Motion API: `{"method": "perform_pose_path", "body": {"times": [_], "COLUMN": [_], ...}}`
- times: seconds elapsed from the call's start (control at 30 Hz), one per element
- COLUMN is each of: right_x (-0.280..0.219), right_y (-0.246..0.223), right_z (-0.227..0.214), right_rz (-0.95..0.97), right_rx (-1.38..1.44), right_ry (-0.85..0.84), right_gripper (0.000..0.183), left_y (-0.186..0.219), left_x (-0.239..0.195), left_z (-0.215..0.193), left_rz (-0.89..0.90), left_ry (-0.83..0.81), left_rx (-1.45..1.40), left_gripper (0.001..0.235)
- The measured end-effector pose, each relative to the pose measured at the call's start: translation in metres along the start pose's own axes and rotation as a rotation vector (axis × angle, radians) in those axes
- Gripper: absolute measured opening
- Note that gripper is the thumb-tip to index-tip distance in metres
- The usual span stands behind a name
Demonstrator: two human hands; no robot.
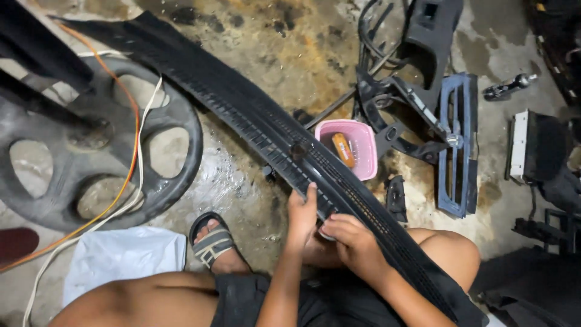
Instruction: The person scrubs a long black plastic car part with a red sponge while sitting on the floor. The person holds the part steady with one hand and scrubs the surface with the other, occasionally dipping the sponge into a pink container of water.
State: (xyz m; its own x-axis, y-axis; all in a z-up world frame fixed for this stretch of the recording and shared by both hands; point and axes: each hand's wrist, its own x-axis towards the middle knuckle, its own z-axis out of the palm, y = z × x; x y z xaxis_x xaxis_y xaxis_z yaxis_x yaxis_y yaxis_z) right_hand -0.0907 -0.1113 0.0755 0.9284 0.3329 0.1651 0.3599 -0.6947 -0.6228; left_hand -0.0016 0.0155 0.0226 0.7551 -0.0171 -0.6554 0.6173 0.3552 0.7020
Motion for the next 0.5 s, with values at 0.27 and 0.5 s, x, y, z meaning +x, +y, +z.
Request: {"method": "perform_pose_path", "body": {"times": [0.27, 0.5], "right_x": [0.018, 0.017], "right_y": [0.008, 0.008], "right_z": [-0.001, 0.005], "right_rz": [0.02, 0.028], "right_rx": [-0.028, -0.016], "right_ry": [0.159, 0.162], "right_gripper": [0.042, 0.043], "left_y": [-0.025, -0.029], "left_x": [0.023, 0.026], "left_z": [0.001, 0.001], "left_rz": [0.132, 0.153], "left_ry": [0.062, 0.062], "left_rx": [0.128, 0.149], "left_gripper": [0.031, 0.029]}}
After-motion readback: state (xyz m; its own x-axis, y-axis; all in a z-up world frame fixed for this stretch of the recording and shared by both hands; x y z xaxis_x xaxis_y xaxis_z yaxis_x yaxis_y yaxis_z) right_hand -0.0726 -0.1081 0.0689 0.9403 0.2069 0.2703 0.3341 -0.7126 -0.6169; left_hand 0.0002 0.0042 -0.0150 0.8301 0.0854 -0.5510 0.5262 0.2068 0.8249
